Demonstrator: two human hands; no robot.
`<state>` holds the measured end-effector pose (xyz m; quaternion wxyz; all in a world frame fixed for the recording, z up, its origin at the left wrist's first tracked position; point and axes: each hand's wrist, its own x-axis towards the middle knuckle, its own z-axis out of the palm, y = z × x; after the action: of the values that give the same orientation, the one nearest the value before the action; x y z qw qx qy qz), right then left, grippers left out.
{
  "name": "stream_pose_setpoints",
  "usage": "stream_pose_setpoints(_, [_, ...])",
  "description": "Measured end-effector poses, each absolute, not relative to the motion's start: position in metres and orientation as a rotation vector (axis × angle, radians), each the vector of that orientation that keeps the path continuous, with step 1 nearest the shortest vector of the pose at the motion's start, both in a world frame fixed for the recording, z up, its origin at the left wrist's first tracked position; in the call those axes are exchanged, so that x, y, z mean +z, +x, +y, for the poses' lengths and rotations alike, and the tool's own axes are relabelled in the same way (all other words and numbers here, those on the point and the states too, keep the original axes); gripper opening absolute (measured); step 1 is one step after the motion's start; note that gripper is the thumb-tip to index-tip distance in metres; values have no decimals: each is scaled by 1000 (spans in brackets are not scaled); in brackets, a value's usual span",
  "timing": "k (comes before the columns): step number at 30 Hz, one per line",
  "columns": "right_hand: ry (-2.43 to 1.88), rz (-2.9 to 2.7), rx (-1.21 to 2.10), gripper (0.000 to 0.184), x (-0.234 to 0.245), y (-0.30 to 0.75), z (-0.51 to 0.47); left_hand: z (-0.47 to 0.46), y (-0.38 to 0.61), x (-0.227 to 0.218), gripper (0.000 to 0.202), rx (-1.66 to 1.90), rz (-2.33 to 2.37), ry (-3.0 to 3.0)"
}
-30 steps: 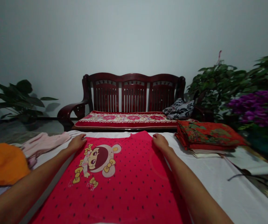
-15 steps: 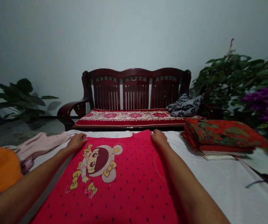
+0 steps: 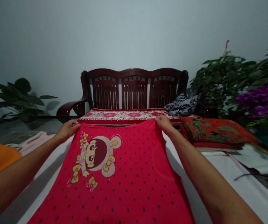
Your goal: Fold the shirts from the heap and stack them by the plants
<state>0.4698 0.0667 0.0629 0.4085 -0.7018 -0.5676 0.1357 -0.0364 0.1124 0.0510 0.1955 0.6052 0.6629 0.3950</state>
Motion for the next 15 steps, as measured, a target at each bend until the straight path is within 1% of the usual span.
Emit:
stream_pose_setpoints(3, [-1665, -1289, 451, 30, 107, 464, 63, 109, -28, 98, 13, 1230, 1683, 1494])
stream_pose_setpoints(6, [-1508, -1148, 445, 31, 161, 456, 57, 105, -28, 149, 14, 1446, 1567, 1443])
stream_pose_setpoints(8, [-1346, -1075, 400, 26, 197, 451, 46, 96, -33, 179, 21, 1618, 1488, 1439])
stream_pose_setpoints(10, [-1168, -1099, 343, 19, 227, 447, 26, 81, -41, 203, 34, 1729, 1422, 1483])
stream_pose_setpoints(12, [-1047, -1180, 311, 13, 244, 443, -1, 60, -50, 214, 43, 1777, 1349, 1543])
stream_pose_setpoints(15, [-969, -1265, 288, 11, 237, 442, -49, 24, -66, 203, 42, 1749, 1287, 1593])
